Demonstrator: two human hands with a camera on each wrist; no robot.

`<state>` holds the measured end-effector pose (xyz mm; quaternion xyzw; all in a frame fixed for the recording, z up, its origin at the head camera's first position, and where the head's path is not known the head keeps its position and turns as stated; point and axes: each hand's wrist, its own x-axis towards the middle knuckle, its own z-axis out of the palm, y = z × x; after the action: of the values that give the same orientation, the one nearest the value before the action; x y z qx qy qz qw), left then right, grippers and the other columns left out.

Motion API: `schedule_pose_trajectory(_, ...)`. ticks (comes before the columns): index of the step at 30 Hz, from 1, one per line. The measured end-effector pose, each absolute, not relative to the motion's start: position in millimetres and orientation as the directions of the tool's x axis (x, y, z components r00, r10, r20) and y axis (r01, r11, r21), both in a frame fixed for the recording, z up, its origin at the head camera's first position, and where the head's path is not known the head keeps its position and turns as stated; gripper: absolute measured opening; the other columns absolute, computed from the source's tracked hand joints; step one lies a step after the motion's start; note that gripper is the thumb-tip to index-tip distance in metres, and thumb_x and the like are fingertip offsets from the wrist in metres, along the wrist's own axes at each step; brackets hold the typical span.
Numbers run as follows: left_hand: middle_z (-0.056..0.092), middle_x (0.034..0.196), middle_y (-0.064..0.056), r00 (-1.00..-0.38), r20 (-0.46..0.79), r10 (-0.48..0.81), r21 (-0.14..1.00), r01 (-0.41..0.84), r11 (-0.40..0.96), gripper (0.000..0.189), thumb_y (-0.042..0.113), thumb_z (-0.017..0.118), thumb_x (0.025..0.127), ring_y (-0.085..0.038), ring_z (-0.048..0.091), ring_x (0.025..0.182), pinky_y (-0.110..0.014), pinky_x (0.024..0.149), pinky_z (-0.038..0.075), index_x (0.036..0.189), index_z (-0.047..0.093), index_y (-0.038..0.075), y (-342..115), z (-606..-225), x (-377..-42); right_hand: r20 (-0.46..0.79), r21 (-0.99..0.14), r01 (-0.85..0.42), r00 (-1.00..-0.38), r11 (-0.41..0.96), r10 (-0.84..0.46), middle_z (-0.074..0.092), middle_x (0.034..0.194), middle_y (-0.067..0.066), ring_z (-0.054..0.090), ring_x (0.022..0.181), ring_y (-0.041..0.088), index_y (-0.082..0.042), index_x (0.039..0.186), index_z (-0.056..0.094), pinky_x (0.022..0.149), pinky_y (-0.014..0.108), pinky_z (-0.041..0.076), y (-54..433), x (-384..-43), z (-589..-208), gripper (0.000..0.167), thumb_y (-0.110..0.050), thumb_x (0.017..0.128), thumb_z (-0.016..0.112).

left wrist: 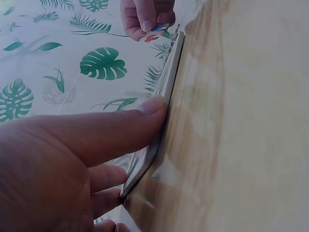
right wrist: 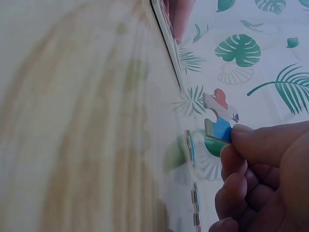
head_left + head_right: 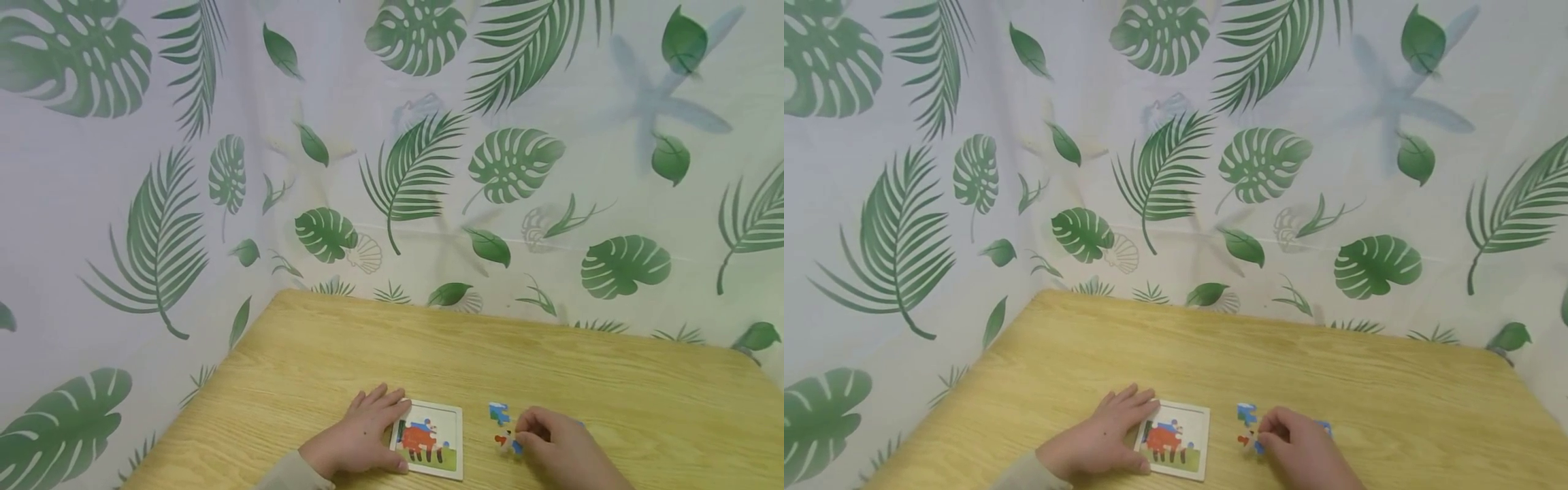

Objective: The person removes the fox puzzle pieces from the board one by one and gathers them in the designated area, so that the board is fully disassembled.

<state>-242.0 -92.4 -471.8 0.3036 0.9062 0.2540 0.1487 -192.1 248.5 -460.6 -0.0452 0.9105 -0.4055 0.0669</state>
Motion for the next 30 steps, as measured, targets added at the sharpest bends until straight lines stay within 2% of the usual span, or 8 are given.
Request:
schedule_pose_trajectory(6,0.027,0.165,-0.002,-0.772,-0.114,0.625,0.546,0.477,0.688,0.093,0.050,0.082,0.079,-0.033,0.013,0.153,-0.062,0.119,0.006,0.157,0.041,0.019,-93,-471,-241,-0.127,-0.729,0.034,-0.988,0.684,-0.087,0.061,0.085,-0.001,0.052,0.079,0.018,-0.012,0.093,0.064,0.068,0.031,0.044,255,-194,-462,0.006,-0.015,0.098,0.067)
schedule_pose_trajectory(11,0.027,0.165,-0.003,-0.770,-0.115,0.628,0.532,0.486,0.694,0.092,0.050,0.081,0.080,-0.033,0.013,0.153,-0.063,0.119,0.007,0.157,0.041,0.018,-94,-469,-240,-0.143,-0.740,0.030,-0.983,0.672,-0.113,0.062,0.086,0.000,0.052,0.078,0.019,-0.011,0.096,0.064,0.066,0.031,0.044,266,-195,-465,0.010,-0.020,0.098,0.067)
schedule_pose_trajectory(15,0.027,0.165,-0.002,-0.772,-0.115,0.625,0.528,0.485,0.697,0.092,0.050,0.081,0.080,-0.033,0.013,0.153,-0.062,0.119,0.006,0.157,0.041,0.018,-94,-470,-241,-0.157,-0.720,0.061,-0.985,0.691,-0.076,0.061,0.086,-0.001,0.051,0.076,0.019,-0.012,0.096,0.064,0.065,0.032,0.042,273,-195,-465,0.009,-0.020,0.098,0.067)
schedule_pose_trajectory(22,0.028,0.165,-0.003,-0.773,-0.113,0.624,0.525,0.487,0.698,0.093,0.050,0.082,0.079,-0.033,0.014,0.153,-0.062,0.119,0.007,0.156,0.041,0.017,-93,-470,-243,-0.163,-0.685,0.076,-0.985,0.725,-0.051,0.061,0.090,-0.002,0.052,0.082,0.018,-0.012,0.099,0.065,0.070,0.031,0.044,288,-194,-464,0.011,-0.023,0.098,0.067)
schedule_pose_trajectory(30,0.027,0.165,-0.004,-0.768,-0.115,0.630,0.523,0.493,0.695,0.093,0.051,0.081,0.080,-0.034,0.014,0.153,-0.063,0.118,0.007,0.157,0.040,0.017,-94,-470,-245,-0.177,-0.667,0.074,-0.982,0.742,-0.061,0.061,0.087,-0.002,0.051,0.077,0.017,-0.012,0.098,0.065,0.067,0.031,0.042,301,-192,-465,0.015,-0.026,0.097,0.068)
